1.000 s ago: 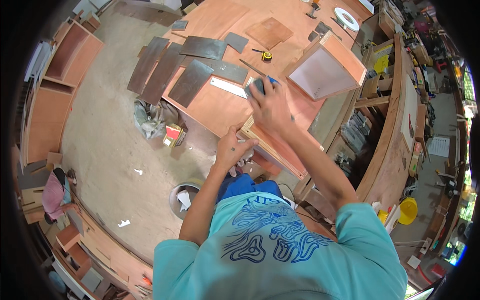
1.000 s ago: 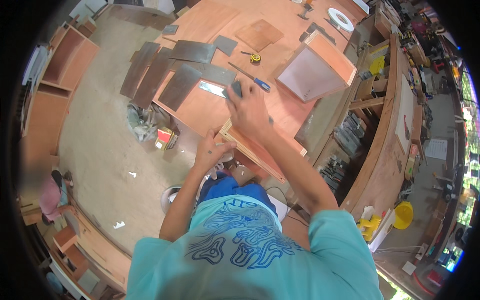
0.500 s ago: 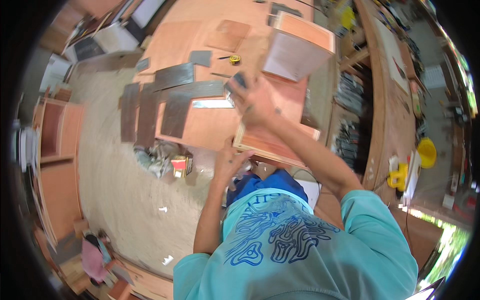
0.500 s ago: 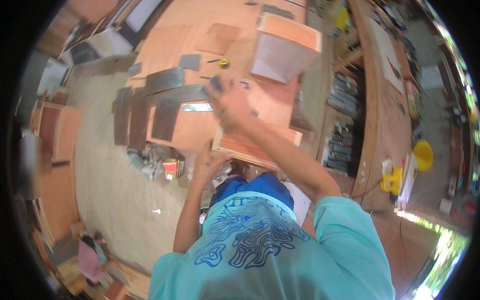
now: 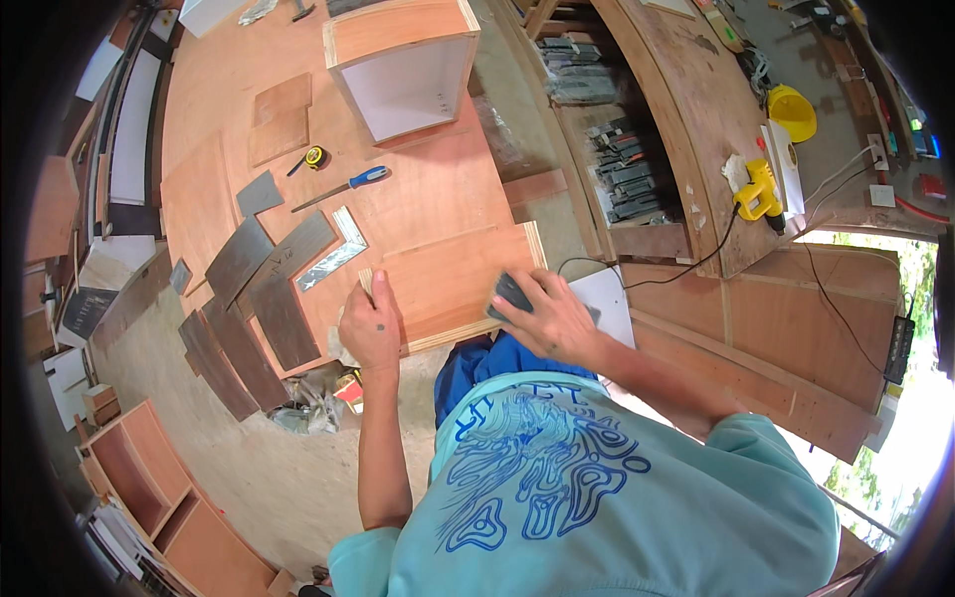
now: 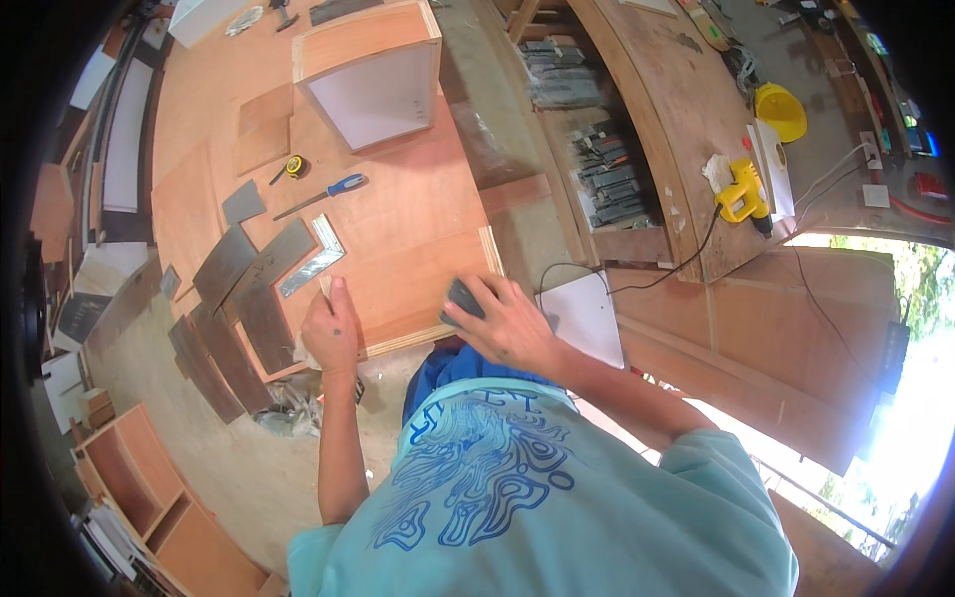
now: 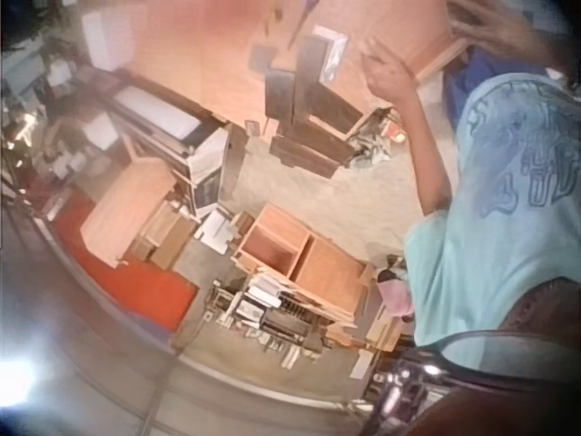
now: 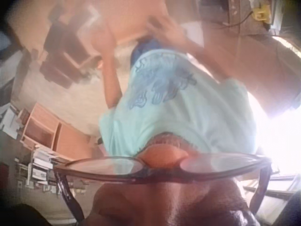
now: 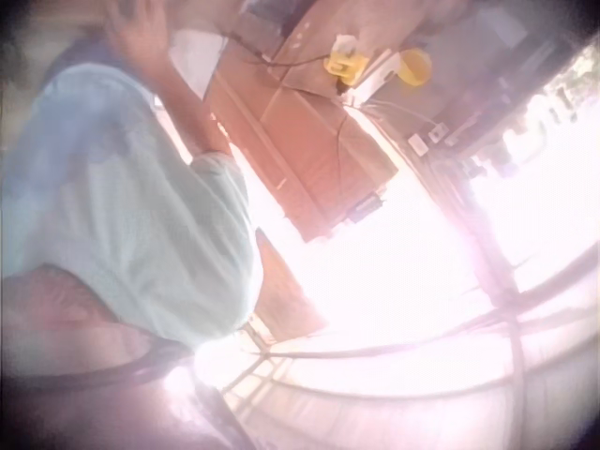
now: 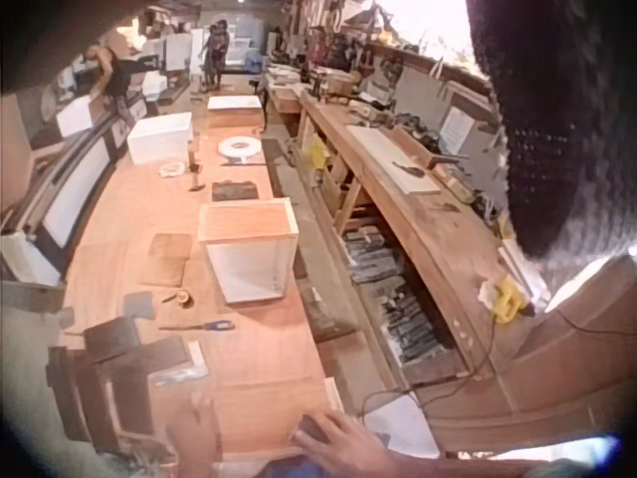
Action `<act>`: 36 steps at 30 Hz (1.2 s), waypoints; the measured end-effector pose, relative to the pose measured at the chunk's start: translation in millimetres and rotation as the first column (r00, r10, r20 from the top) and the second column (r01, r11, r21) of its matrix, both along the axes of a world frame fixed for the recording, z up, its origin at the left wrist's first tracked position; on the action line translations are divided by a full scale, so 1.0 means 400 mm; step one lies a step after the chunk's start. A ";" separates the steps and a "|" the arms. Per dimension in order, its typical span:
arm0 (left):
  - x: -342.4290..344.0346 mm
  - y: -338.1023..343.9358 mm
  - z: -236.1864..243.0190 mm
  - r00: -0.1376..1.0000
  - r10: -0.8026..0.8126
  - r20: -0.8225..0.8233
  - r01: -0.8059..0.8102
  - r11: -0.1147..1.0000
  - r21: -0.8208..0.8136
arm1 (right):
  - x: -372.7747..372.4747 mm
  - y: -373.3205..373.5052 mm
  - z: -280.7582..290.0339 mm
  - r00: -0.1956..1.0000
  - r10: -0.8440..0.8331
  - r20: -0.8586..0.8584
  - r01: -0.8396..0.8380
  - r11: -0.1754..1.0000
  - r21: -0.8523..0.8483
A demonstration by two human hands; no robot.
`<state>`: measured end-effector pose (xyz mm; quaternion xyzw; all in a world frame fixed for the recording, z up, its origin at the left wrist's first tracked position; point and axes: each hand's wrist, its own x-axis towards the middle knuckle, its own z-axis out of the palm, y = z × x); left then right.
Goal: The person sands a small wooden cabinet with sandpaper and then applies a liquid finish using a red cloth. The person handles the cabinet, sandpaper, and a container of finish while working at a cluttered workbench.
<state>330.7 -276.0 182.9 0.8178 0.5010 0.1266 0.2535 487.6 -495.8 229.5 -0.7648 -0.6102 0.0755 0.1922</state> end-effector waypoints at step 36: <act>-0.034 0.036 -0.084 0.735 0.278 0.619 0.127 0.840 -0.528 | -0.008 0.042 -0.023 0.922 0.388 -0.014 -0.388 0.922 0.008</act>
